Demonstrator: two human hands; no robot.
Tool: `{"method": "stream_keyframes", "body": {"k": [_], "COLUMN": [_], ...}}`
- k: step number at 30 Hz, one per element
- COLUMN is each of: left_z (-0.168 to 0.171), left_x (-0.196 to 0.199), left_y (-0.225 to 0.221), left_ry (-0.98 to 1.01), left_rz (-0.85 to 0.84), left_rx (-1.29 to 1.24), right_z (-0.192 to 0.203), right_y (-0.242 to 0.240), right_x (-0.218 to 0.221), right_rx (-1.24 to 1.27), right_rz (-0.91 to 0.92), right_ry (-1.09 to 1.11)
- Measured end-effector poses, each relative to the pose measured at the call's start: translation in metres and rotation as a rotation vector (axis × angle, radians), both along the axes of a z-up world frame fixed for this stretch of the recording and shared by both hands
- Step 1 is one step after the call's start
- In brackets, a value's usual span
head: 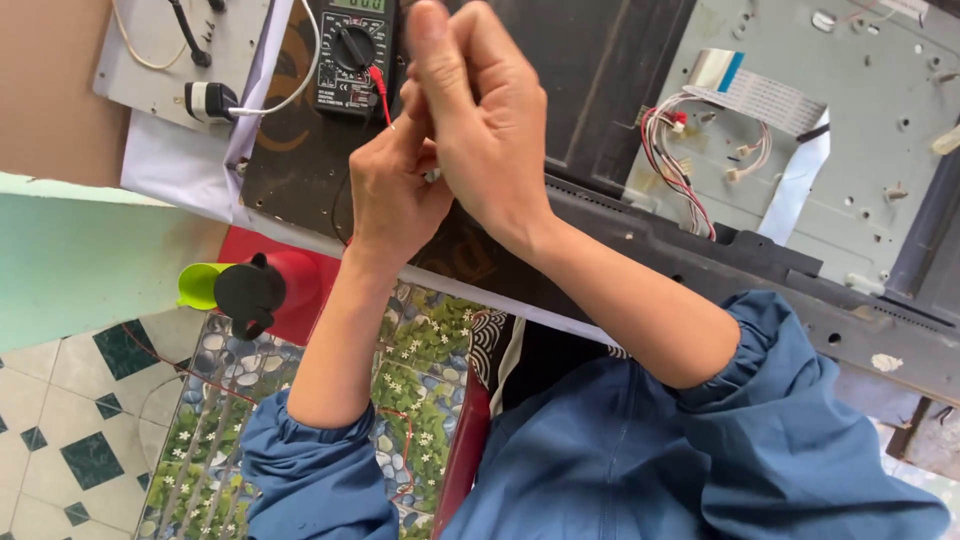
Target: Removing screws from the back casing of a television using a manual screwdriver
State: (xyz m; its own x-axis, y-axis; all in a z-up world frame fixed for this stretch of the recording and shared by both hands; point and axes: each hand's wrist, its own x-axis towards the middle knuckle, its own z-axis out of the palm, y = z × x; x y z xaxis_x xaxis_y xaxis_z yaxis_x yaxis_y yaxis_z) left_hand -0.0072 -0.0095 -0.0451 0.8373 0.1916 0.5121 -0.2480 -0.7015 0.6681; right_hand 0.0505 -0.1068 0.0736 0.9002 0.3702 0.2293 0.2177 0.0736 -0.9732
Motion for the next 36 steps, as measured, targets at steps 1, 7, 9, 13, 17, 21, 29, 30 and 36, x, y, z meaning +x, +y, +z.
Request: {"method": "stream_keyframes", "body": {"k": [1,7,9,13,17,21,29,30,36], "left_z": [-0.008,0.017,0.019,0.025,0.041,0.035,0.037,0.034,0.022], "left_x": [0.001,0.002,0.004,0.009,0.007,0.003,0.003,0.003,0.002], "left_y": [0.001,-0.011,-0.009,0.003,0.016,0.013,0.005,0.004,0.003], "left_ry": [0.008,0.014,0.027,0.097,0.267,0.211,0.095,0.087,0.067], "left_rz": [0.017,-0.005,-0.022,-0.239,-0.423,-0.315,-0.237,-0.248,-0.137], "left_rx": [0.013,-0.182,-0.227,-0.295,-0.308,-0.176,-0.128,-0.127,-0.159], "right_z": [-0.002,-0.024,-0.026,-0.027,-0.03,-0.029,-0.009,-0.011,-0.032], "right_y": [0.003,0.002,-0.003,-0.013,-0.02,-0.021,-0.022,-0.018,-0.004], "right_x": [0.002,0.021,0.027,0.04,0.058,0.057,0.022,0.02,0.032], "right_rx": [0.114,0.334,0.335,0.317,0.143,0.159,0.101,0.1,0.173], "right_rz": [-0.005,0.13,0.189,0.419,0.679,0.777,0.301,0.291,0.296], "right_ry": [0.058,0.233,0.247,0.274,0.258,0.218,0.112,0.104,0.153]}}
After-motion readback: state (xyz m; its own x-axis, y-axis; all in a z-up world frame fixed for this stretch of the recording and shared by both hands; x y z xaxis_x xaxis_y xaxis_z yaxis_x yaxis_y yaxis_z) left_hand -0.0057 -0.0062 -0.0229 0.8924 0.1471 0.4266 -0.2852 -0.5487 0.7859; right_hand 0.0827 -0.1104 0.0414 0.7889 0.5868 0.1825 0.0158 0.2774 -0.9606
